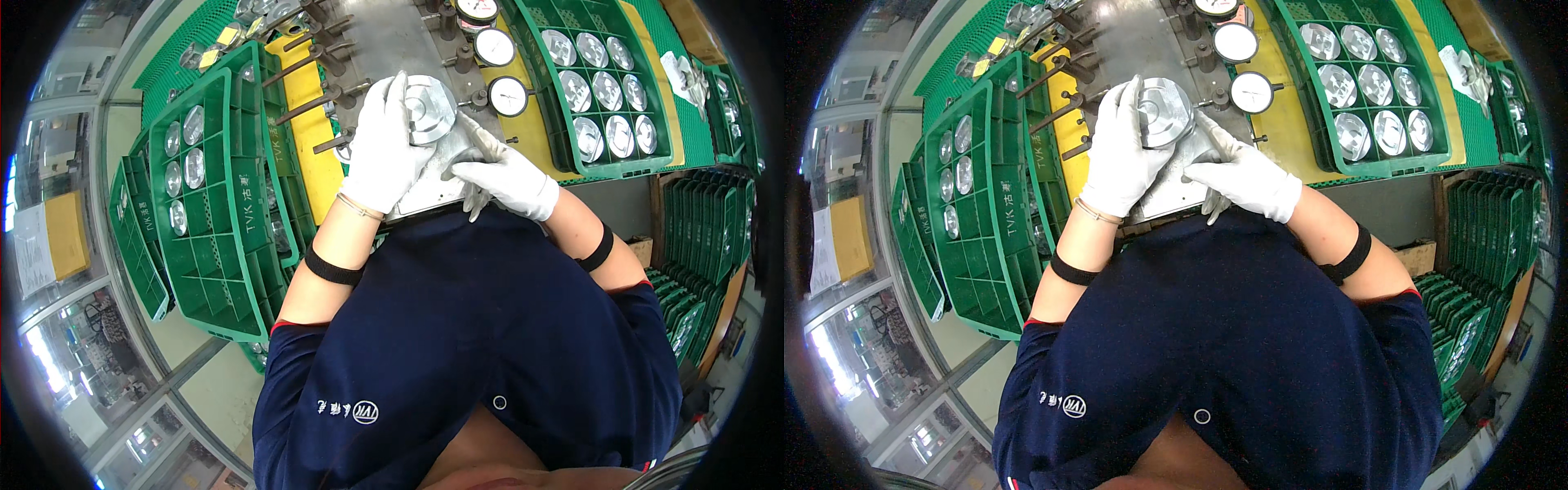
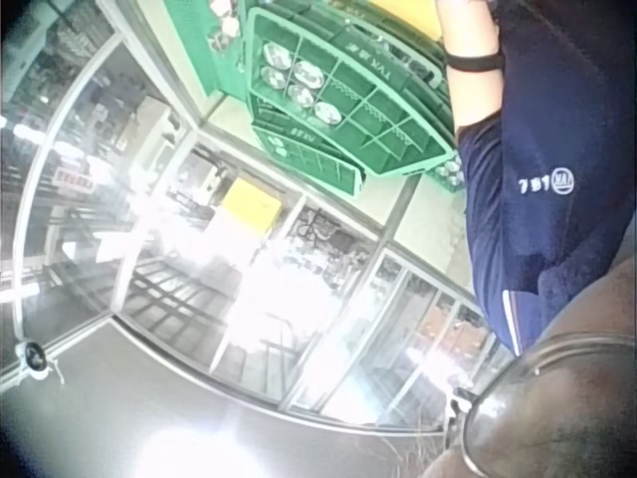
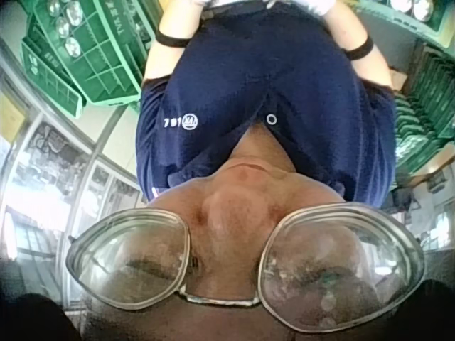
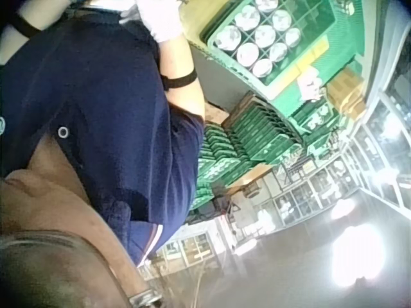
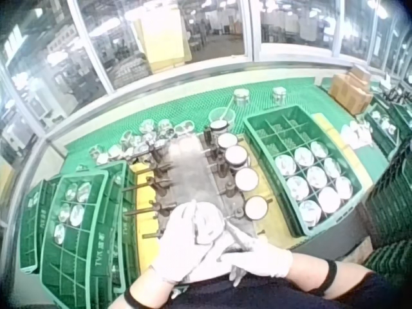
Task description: The recorder is inspecting and measuring metal pistons using a fixed measuring fixture with multiple dial indicators.
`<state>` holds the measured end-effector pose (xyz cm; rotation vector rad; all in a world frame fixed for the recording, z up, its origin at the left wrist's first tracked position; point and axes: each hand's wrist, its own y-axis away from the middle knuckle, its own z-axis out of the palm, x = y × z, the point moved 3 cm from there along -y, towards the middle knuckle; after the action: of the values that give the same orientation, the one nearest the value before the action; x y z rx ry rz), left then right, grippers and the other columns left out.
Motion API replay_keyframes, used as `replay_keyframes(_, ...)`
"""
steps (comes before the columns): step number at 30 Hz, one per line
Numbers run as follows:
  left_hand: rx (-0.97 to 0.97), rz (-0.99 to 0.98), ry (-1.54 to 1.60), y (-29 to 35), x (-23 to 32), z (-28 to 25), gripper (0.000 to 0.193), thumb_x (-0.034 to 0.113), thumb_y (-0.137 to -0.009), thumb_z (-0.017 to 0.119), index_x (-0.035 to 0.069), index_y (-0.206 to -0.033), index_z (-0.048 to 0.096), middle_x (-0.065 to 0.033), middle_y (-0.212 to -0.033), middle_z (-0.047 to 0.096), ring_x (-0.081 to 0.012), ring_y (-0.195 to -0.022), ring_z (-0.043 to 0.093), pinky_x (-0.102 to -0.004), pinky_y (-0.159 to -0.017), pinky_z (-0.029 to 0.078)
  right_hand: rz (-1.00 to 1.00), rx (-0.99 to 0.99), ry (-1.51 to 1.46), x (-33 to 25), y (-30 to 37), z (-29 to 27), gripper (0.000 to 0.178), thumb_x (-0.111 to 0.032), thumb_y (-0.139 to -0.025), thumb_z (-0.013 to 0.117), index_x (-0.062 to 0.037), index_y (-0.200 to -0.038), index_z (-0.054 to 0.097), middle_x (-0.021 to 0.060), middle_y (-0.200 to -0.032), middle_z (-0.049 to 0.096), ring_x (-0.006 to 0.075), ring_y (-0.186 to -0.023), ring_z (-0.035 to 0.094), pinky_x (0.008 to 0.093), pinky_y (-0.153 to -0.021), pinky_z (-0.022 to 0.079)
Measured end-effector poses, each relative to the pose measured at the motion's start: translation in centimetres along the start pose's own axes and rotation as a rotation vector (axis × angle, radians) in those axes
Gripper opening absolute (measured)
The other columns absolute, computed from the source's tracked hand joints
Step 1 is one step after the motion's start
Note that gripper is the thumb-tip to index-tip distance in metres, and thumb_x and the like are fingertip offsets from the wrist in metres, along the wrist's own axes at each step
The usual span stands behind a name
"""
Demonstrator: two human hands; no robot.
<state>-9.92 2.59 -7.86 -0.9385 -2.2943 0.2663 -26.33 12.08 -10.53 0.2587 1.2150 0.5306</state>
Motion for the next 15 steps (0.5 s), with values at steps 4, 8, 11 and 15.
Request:
replay_keyframes(4,0.009,-0.006,-0.008,-0.1,0.2,0.1,0.085,0.014,-0.067,0.083,-0.001,-0.141,0.044,-0.0226,-0.131,0.051,-0.0391,-0.117,0.056,-0.0425,-0.099,0.049,0.037,-0.013,-0.052,-0.5,0.3,0.3,0.09,-0.011,-0.093,0.065,-0.0192,-0.161,0.007,0.0128,-0.104,0.068,0.0165,-0.064,0.068,0.032,-0.056,0.06)
replay_keyframes(8,0.009,-0.035,-0.004,-0.1,0.2,0.0,0.084,0.014,-0.067,0.082,-0.001,-0.141,0.044,-0.0226,-0.132,0.05,-0.0393,-0.117,0.056,-0.0425,-0.1,0.049,0.059,-0.005,-0.065,-0.9,0.2,0.7,0.091,-0.012,-0.093,0.066,-0.0187,-0.161,0.007,0.0127,-0.104,0.068,0.0161,-0.064,0.067,0.0309,-0.056,0.06)
replay_keyframes(11,0.007,-0.041,-0.01,0.0,0.0,-0.2,0.084,0.014,-0.068,0.082,-0.001,-0.141,0.044,-0.0225,-0.131,0.051,-0.0391,-0.117,0.056,-0.0427,-0.1,0.049,0.057,-0.008,-0.033,-0.8,0.1,0.7,0.091,-0.014,-0.093,0.067,-0.0171,-0.161,0.008,0.0128,-0.104,0.068,0.0162,-0.064,0.067,0.0303,-0.057,0.059)
replay_keyframes(15,-0.051,0.074,0.076,0.0,1.4,-2.8,0.083,0.019,-0.068,0.083,0.0,-0.14,0.047,-0.0231,-0.127,0.055,-0.0382,-0.118,0.057,-0.0427,-0.1,0.049,0.103,0.013,0.123,-1.9,0.8,0.2,0.09,-0.02,-0.092,0.07,-0.0102,-0.16,0.013,0.0115,-0.106,0.067,0.0165,-0.075,0.069,0.0315,-0.064,0.059)
